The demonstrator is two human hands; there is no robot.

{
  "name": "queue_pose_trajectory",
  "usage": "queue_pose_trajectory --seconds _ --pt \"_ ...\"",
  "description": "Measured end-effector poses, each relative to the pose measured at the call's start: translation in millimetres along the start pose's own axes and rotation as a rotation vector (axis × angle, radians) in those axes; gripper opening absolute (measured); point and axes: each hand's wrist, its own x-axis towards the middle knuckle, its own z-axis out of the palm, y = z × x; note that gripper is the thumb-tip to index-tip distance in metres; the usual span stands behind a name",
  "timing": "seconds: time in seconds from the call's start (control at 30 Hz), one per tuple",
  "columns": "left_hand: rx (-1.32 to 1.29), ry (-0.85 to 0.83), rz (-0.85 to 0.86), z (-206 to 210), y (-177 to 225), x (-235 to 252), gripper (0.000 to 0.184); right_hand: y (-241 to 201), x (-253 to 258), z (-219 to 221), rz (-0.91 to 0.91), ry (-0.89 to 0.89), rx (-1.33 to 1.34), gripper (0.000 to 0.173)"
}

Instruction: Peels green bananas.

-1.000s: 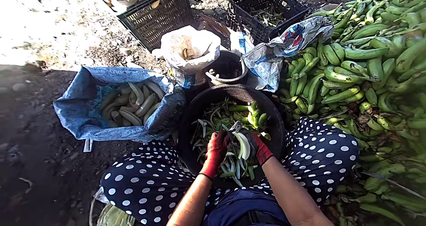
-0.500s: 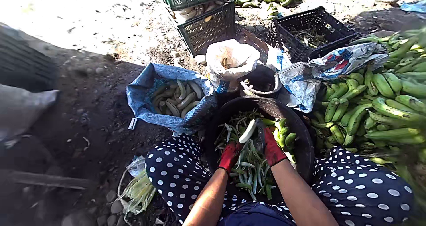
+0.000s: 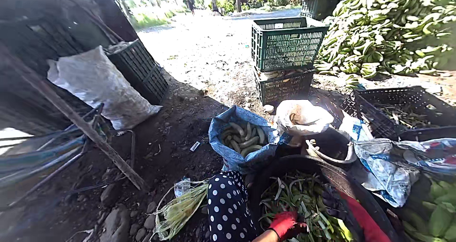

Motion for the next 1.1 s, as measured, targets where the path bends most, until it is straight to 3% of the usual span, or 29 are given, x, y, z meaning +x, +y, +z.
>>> queue_pose_trajectory --seconds 0.1,0.27,0.4,0.63,0.8,0.97,1.1 --pt "0.174 -0.050 0.023 20.8 -12.1 4.8 0.050 -9.4 -3.8 -38.2 0.086 0.001 -0.292 0.044" --pt "0.351 -0.216 -0.210 30.3 2.2 -4.7 0.059 -8.1 -7.6 -100.2 -0.141 0.071 -0.778 0.049" --pt "0.446 -0.288 -0.289 34.3 9.7 -8.9 0.055 -3.8 -21.0 -100.9 -0.061 0.071 -0.828 0.050" --pt "0.367 -0.198 -0.260 37.8 -2.7 8.3 0.062 12.4 3.1 -91.8 -0.059 -0.191 -0.947 0.053" --pt "0.383 -0.247 -0.346 42.2 -7.2 20.7 0.060 1.3 -11.4 -106.5 -0.047 -0.107 -0.990 0.053" --pt "0.394 -0.056 -0.419 20.7 -25.5 22.6 0.058 -9.1 -19.0 -119.3 0.027 -0.005 -0.952 0.055" --pt "0.458 0.007 -0.501 -6.7 -29.6 6.1 0.052 0.4 -9.7 -131.0 -0.074 0.104 -0.911 0.050"
